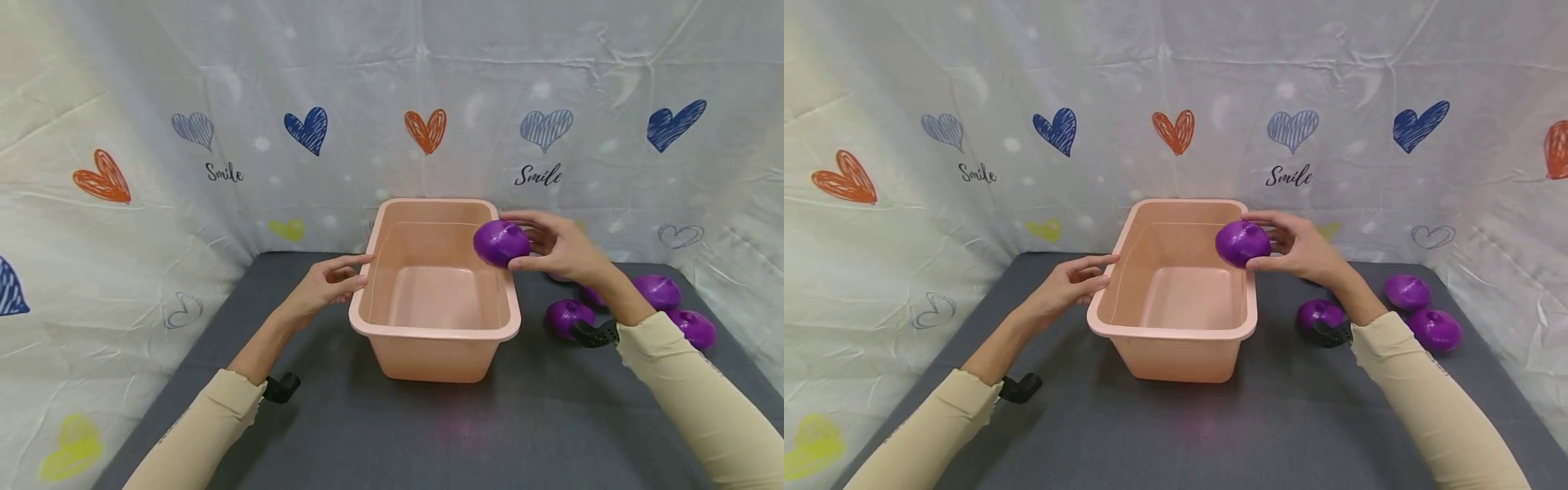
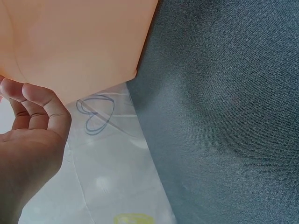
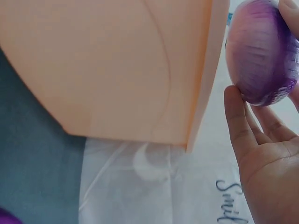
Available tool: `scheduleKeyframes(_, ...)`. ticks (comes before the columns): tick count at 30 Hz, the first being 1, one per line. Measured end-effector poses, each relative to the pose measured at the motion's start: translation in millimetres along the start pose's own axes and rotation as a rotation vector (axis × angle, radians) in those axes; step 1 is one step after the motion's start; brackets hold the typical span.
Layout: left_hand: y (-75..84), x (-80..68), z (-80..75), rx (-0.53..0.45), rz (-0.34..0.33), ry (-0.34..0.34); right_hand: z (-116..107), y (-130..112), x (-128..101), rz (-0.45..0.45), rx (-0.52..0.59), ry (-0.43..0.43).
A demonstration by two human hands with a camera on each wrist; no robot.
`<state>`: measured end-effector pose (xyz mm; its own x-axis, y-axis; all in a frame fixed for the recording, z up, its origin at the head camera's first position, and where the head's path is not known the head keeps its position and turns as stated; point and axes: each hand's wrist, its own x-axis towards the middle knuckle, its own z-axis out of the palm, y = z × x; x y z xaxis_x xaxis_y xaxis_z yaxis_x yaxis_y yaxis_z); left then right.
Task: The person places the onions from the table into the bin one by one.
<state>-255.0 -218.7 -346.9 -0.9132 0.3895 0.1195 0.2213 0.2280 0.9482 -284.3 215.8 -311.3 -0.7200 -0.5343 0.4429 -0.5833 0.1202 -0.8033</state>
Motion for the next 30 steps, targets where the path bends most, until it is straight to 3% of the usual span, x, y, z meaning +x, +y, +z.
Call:
scheduleKeyframes(7,-1.6,1.6,-0.3,0.006,0.018,-0.004,7.6,-1.5,7.7,-0.048,0.079,-0.059)
scheduleKeyframes(13,-2.9,1.9,-0.6,0.009,0.018,-0.004,3.8,2.6,0.8,-0.072,0.141,-0.044)
scheduleKeyframes(20,-1.1,0.2,0.3,0.007,0.010,0.007,-10.5,5.1,-17.8,-0.006,0.028,0.023)
scheduleKeyframes(30,-1.9,0.7,0.6,0.008,-0.006,0.004,-30.9,13.8,-60.0,0.092,-0.088,0.055)
